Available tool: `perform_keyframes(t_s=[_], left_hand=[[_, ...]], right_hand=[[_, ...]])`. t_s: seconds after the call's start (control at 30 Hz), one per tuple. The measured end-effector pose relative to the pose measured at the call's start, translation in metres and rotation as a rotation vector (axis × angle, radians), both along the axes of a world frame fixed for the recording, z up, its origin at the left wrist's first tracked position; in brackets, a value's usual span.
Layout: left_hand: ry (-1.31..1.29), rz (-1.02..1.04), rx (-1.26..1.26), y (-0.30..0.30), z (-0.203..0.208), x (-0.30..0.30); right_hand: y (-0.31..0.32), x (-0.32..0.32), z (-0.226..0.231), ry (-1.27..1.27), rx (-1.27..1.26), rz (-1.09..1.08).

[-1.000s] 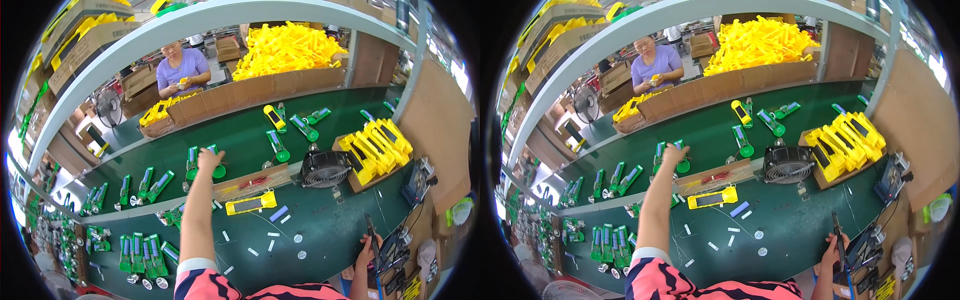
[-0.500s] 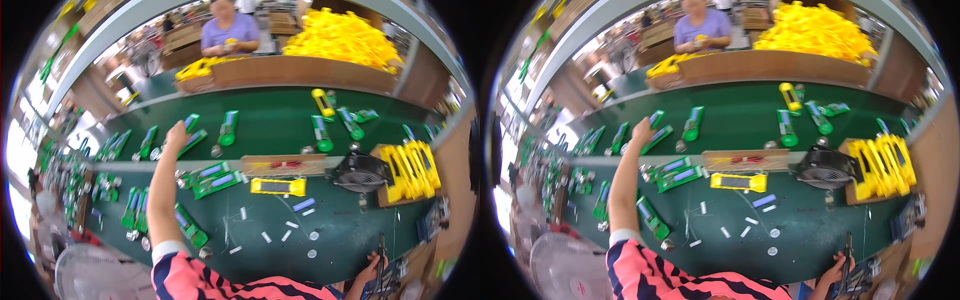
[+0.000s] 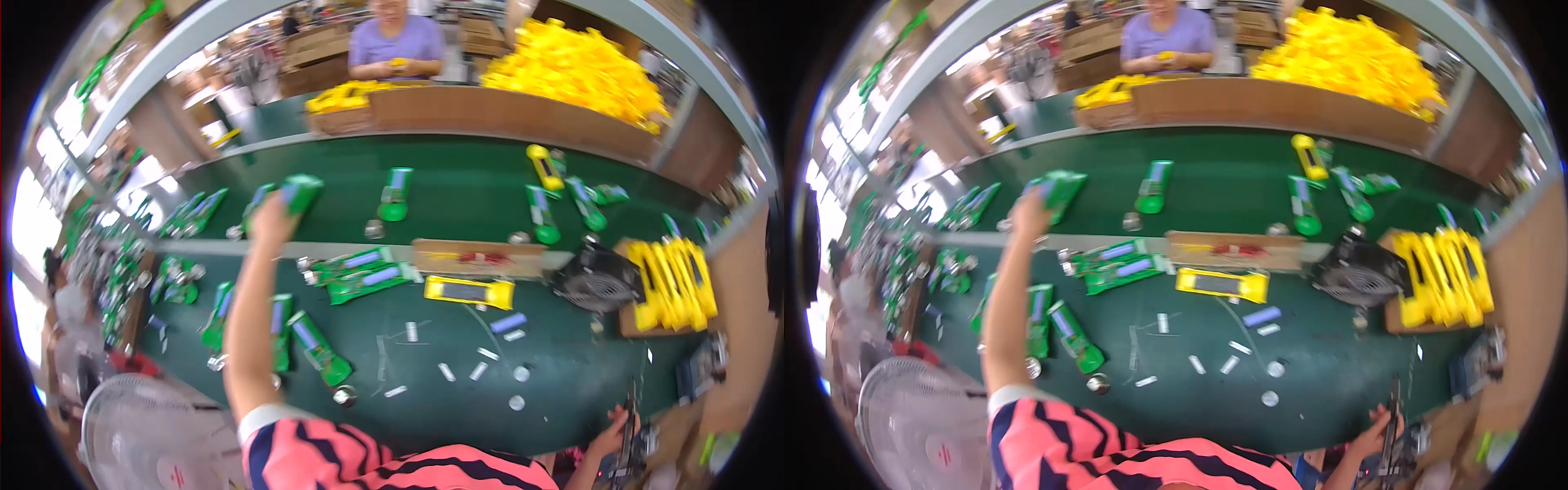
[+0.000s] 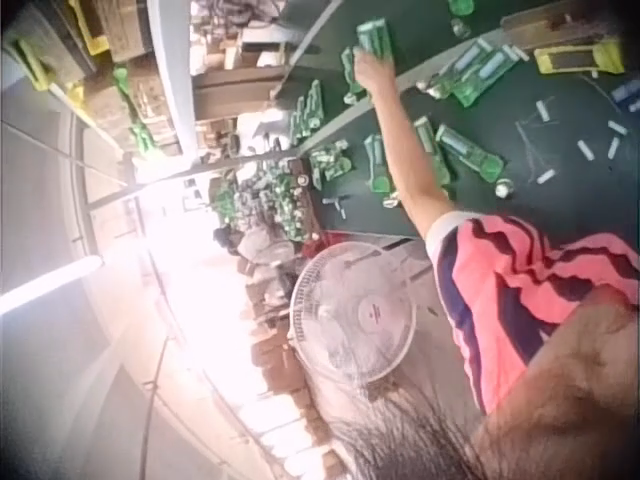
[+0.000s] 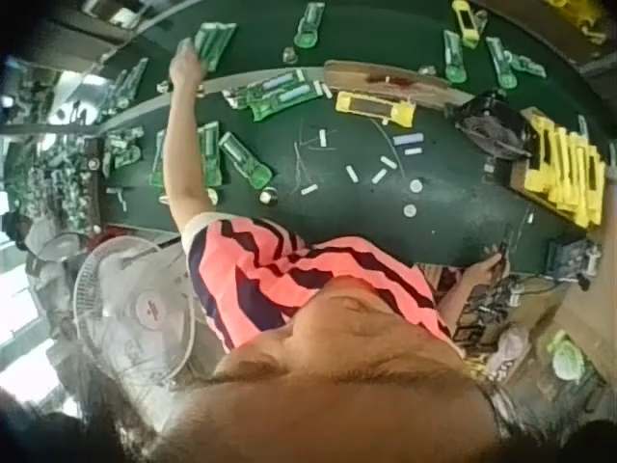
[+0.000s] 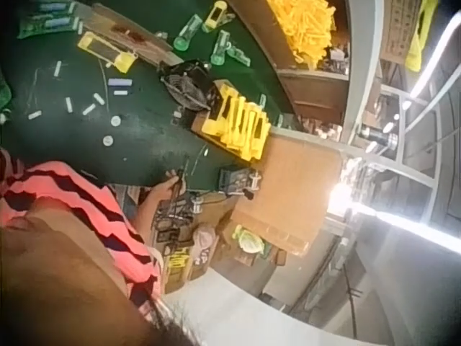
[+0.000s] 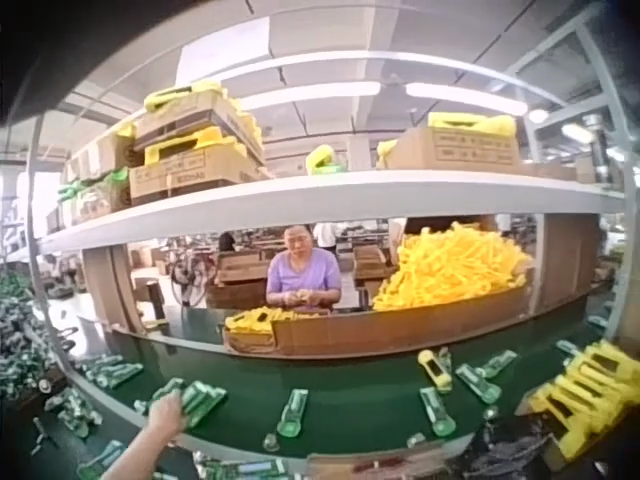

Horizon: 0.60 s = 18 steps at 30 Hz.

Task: Soldering internal wires and assembling the components of small portable flashlights.

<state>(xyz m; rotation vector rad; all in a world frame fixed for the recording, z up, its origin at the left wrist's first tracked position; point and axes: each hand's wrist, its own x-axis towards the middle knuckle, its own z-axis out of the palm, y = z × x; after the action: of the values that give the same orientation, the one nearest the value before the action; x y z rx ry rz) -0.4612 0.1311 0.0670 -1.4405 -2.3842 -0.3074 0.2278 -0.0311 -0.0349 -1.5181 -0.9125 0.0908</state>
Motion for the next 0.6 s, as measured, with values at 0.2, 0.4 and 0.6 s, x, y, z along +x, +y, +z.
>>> perform_keyframes(t_s=[0.2,0.4,0.6], left_hand=[[-0.064,0.230,-0.191,-0.173,0.024,-0.117],[-0.095,0.201,-0.139,-0.231,-0.076,-0.167],[0.356,0.117,0.016,-0.241,-0.063,-0.137]], right_hand=[[0.045,-0.008,0.024,0.063,0.200,0.120],[0.104,0.018,0.074,-0.123,0.347,0.188],[0.193,0.070,0.096,-0.432,0.283,-0.030]])
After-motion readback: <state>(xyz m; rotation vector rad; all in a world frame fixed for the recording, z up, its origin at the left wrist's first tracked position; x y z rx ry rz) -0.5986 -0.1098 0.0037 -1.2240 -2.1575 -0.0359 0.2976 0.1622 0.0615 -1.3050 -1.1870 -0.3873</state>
